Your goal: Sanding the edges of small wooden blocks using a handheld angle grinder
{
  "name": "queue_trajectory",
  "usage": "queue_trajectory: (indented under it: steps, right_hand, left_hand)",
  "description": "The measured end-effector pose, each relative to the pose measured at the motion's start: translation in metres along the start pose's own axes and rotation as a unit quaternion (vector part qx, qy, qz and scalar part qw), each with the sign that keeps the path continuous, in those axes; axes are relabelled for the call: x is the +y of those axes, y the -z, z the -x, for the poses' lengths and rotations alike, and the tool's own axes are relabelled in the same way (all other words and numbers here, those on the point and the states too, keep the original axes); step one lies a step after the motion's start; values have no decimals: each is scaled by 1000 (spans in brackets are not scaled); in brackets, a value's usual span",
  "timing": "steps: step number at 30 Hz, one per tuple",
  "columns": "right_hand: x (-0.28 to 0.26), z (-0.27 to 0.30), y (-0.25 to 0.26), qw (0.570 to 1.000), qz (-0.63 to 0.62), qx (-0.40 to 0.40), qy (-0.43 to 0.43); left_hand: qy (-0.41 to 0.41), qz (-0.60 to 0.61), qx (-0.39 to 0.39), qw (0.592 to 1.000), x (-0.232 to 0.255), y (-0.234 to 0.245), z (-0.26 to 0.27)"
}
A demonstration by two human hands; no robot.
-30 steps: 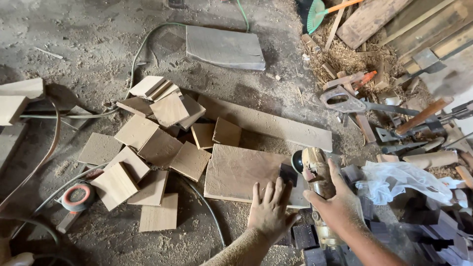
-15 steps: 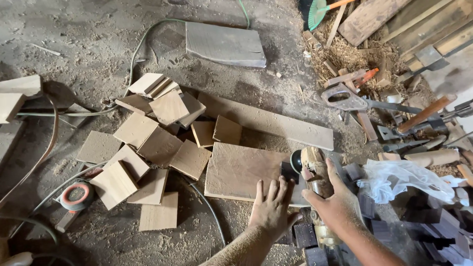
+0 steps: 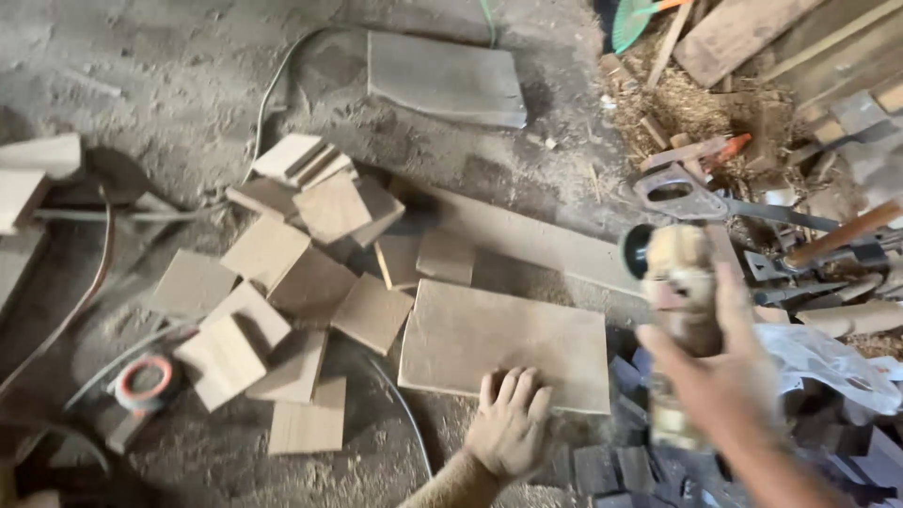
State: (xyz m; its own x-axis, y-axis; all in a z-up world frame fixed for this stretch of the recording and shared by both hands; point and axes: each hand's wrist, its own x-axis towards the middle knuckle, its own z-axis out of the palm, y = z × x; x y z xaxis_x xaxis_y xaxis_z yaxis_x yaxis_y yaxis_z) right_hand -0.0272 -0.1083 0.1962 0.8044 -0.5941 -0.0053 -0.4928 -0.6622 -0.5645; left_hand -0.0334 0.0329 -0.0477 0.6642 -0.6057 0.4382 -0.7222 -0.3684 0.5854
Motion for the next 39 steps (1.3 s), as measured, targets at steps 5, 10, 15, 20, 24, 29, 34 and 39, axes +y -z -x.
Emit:
queue_trajectory:
  steps: [5,10,15,20,24,29,34,39]
  right_hand:
    - [-2,-8,29,994,-62,29,-81]
    - [8,10,37,974,-142,66,-167]
    - [71,20,38,992,-95,80,18]
    - [37,24,51,988,-53,28,-140]
    - [103,27,41,995,-5,91,33]
    - [134,15,45,995,72,64,19]
    - [128,20,50,998,-19,19,-48]
    - [95,37,47,998,9,67,19]
  left_hand:
    - [110,-56,-71,990,-24,12,-54]
    - [181,-270,178,929,-131,25,-127]
    - [281,-318,-65,903,-200,63,-165]
    - [290,-341,-155,881,-204,66,-180]
    - [307,-314,-104,892,-198,52,-177]
    - [290,-317,-58,901,-211,38,-184]
    - [331,-88,70,937,-160,78,-197]
    - [352,787,103,496,-81,106,-177]
